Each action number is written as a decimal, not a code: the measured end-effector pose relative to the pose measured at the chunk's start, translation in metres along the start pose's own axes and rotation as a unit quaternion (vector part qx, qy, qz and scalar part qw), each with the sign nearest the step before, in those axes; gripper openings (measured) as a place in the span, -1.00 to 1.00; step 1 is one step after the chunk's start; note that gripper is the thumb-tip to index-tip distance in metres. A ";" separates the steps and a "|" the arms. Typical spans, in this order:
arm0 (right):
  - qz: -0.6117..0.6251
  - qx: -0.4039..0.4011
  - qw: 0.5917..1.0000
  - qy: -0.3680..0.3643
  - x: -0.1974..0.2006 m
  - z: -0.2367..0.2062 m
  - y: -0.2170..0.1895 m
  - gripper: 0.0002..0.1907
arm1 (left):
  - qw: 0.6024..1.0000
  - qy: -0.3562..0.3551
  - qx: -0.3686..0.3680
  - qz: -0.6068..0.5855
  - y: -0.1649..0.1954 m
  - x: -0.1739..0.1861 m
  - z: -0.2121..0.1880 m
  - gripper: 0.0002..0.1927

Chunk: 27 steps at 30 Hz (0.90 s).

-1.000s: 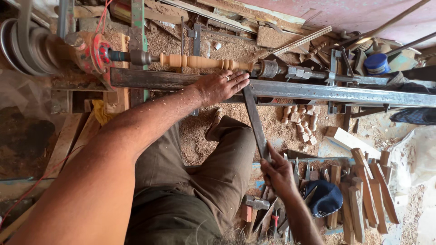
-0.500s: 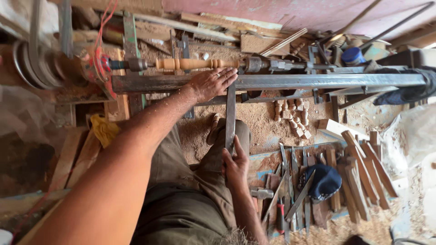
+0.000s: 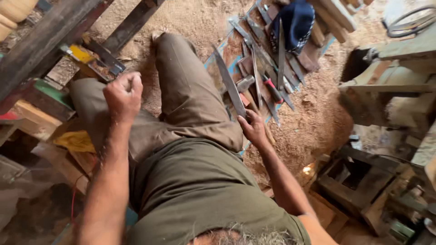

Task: The person shapes a rotating wooden spindle on a lathe using a chisel. They hold the chisel with both hands and guide it along the spinning wood to carve decorative grooves and contours.

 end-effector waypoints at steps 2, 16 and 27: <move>0.011 0.007 1.000 0.005 -0.010 0.000 0.012 -0.69 | 0.996 0.051 -0.072 0.004 0.014 0.010 0.009 -0.83; -0.345 0.009 0.936 0.077 0.001 0.005 -0.007 -0.60 | 0.993 0.049 0.042 -0.096 -0.012 -0.001 0.006 -0.80; -0.282 0.021 0.921 0.268 0.102 0.030 0.007 -0.79 | 0.974 0.115 0.076 -0.182 -0.030 0.002 0.010 -0.76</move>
Point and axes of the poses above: each hand's wrist, its own z-axis towards the middle knuckle, its own x-axis out of the back of the hand, y = z × x, the point moved 8 cm from there along z, towards the middle knuckle, and after that the axes turned 14 degrees about -x, right-handed, at the moved point
